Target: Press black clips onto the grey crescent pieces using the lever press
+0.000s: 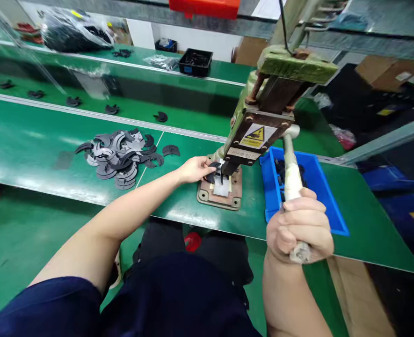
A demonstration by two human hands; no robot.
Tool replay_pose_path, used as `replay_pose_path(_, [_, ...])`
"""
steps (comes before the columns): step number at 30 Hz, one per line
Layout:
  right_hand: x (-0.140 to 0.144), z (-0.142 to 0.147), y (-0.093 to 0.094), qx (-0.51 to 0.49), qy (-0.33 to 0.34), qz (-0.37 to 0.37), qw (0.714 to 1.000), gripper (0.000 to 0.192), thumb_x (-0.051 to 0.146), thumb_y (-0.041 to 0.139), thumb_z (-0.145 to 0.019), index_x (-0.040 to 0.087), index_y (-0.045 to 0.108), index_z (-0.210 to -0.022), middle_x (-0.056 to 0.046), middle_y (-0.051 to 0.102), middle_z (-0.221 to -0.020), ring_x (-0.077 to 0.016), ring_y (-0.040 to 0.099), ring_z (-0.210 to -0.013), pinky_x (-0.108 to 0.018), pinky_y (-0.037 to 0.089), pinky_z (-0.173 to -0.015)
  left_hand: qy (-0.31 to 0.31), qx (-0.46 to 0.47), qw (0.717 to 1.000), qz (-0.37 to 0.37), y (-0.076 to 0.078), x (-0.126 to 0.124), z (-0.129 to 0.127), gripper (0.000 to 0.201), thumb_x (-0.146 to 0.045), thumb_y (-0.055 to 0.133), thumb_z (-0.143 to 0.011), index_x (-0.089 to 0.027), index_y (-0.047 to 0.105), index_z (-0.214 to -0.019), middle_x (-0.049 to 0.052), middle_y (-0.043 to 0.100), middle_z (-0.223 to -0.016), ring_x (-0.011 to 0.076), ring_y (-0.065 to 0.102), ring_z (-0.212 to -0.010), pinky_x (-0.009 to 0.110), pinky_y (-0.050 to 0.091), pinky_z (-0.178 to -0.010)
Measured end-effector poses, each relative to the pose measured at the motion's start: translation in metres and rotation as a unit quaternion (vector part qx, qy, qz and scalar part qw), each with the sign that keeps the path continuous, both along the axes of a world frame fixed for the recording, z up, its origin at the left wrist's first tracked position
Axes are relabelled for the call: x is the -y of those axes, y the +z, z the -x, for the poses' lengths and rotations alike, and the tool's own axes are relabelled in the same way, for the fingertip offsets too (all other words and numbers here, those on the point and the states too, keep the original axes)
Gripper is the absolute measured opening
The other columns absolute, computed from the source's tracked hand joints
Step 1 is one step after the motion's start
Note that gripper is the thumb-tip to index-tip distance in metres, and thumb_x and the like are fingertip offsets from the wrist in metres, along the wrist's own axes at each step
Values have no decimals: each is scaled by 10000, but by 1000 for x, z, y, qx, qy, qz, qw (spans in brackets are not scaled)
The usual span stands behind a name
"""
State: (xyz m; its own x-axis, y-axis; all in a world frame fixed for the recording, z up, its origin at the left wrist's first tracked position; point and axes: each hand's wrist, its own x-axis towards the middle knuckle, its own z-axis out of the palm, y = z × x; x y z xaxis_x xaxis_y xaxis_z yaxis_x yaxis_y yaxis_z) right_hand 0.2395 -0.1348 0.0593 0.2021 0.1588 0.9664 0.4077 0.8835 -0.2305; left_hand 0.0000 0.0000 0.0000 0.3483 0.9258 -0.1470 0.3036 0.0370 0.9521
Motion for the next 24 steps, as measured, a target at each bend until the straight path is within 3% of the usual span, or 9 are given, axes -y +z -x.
replay_pose_path(8, [3,-2,2,18,-20,21,999,415,424,693,-938,254,485,-622,62,538,-601,-140,639,-722,-519,581,-989,18,7,1000,9,2,0,-5,244,-249,824,-914,-163,599,-877,-34,647,-686,81,602,-480,200,470,-472])
replay_pose_path(19, [1,2,2,-14,-6,7,1000,448,393,723,-912,244,455,-585,50,524,-573,-147,628,-701,-518,569,-957,-13,-10,987,160,6,-17,-9,424,-293,873,-895,-198,485,-755,-26,623,-545,107,637,-453,192,536,-476])
replay_pose_path(24, [-4,8,2,-31,-5,-22,999,466,394,727,-912,246,446,-570,54,496,-549,-134,617,-677,-488,568,-925,-1,-2,984,180,8,-15,-11,409,-263,861,-904,-192,489,-749,-2,655,-570,109,645,-453,199,552,-496])
